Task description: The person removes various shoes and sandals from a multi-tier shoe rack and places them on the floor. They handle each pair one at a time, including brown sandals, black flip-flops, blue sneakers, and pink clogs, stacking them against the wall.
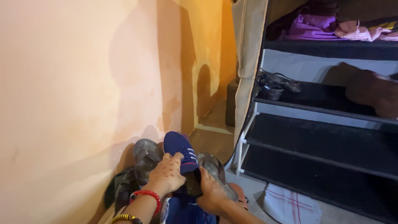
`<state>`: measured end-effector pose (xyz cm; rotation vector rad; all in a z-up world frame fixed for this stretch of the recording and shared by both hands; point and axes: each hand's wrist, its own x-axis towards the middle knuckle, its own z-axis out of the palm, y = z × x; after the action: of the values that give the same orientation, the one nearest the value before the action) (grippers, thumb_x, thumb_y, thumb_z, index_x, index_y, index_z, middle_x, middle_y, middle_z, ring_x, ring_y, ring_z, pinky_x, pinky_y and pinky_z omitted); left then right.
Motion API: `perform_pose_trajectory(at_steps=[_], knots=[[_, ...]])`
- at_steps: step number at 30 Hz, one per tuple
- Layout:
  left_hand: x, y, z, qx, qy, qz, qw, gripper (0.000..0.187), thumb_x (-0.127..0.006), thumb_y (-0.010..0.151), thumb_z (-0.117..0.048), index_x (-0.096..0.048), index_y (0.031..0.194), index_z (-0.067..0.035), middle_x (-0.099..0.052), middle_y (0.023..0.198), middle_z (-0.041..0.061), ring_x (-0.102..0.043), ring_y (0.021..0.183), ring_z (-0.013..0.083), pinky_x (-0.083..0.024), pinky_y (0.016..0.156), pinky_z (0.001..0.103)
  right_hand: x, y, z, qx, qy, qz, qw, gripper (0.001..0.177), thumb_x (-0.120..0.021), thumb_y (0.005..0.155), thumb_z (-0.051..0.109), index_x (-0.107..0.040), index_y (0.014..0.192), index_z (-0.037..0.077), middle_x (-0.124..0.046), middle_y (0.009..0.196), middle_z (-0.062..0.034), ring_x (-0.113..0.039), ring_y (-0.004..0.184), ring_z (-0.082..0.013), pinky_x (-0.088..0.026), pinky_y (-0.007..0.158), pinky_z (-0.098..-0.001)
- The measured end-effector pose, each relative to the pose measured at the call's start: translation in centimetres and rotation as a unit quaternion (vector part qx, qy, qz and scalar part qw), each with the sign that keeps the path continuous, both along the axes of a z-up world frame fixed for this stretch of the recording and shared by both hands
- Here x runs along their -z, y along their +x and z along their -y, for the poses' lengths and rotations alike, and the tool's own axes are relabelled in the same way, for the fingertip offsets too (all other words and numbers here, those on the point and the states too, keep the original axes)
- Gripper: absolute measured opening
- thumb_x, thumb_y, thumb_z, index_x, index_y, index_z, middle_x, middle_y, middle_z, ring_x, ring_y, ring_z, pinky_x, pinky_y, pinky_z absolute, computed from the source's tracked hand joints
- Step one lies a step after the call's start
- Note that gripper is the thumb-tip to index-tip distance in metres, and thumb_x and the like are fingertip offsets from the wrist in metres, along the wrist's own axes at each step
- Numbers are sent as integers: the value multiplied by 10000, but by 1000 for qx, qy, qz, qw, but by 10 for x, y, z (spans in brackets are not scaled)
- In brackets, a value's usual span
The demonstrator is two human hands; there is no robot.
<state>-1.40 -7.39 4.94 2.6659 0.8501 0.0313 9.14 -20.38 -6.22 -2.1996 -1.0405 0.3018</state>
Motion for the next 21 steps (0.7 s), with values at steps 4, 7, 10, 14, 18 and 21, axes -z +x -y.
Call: perform_pose_trajectory(at_steps=[4, 7, 10, 14, 18, 21], knots=[[0, 3, 6, 2, 39, -30, 999, 540, -705, 871, -241, -541, 1384, -276, -451, 1475, 76, -537, 1344, 289, -487, 1093, 434, -21, -6, 8, -19, -18, 8, 1000, 986, -741, 735, 68, -197, 1557, 75, -432, 1511, -233, -400, 1446, -376, -361, 1174, -389], [-1, 5, 5, -7, 49, -20, 999, 488, -682, 888, -273, -564, 1362, -265, -456, 1469, 83, -526, 1335, 303, -489, 1083, 435, -39, -15, 12, -13, -33, 1, 999, 916, -685, 769, 86, -230, 1563, 122, -417, 1529, -191, -402, 1445, -378, -364, 1165, -458], [-2, 7, 6, -14, 77, 9, 997, 466, -667, 906, -362, -572, 1342, -225, -480, 1445, 85, -509, 1331, 307, -493, 1060, 449, -53, -22, 14, 7, -52, 33, 998, 862, -652, 794, 130, -253, 1558, 172, -373, 1575, -113, -362, 1466, -356, -327, 1144, -572], [-6, 14, 9, -25, 124, 95, 987, 489, -648, 910, -433, -578, 1312, -164, -503, 1405, 108, -480, 1330, 316, -475, 1031, 490, -63, -22, 10, 45, -27, 77, 996, 814, -658, 793, 157, -299, 1523, 187, -353, 1572, -90, -308, 1489, -331, -293, 1129, -632], [-6, 25, 16, -23, 144, 119, 982, 523, -640, 902, -471, -561, 1312, -157, -482, 1416, 112, -457, 1327, 319, -445, 1031, 506, -63, -13, 11, 93, -24, 93, 991, 767, -685, 818, 216, -344, 1505, 202, -370, 1551, -103, -372, 1442, -335, -300, 1115, -645], [-2, 33, 20, -9, 141, 127, 982, 524, -620, 914, -464, -553, 1336, -160, -503, 1401, 107, -469, 1332, 304, -444, 1037, 505, -61, -3, 15, 123, 26, 94, 988, 697, -715, 829, 273, -420, 1459, 221, -418, 1490, -131, -419, 1394, -362, -319, 1087, -645]])
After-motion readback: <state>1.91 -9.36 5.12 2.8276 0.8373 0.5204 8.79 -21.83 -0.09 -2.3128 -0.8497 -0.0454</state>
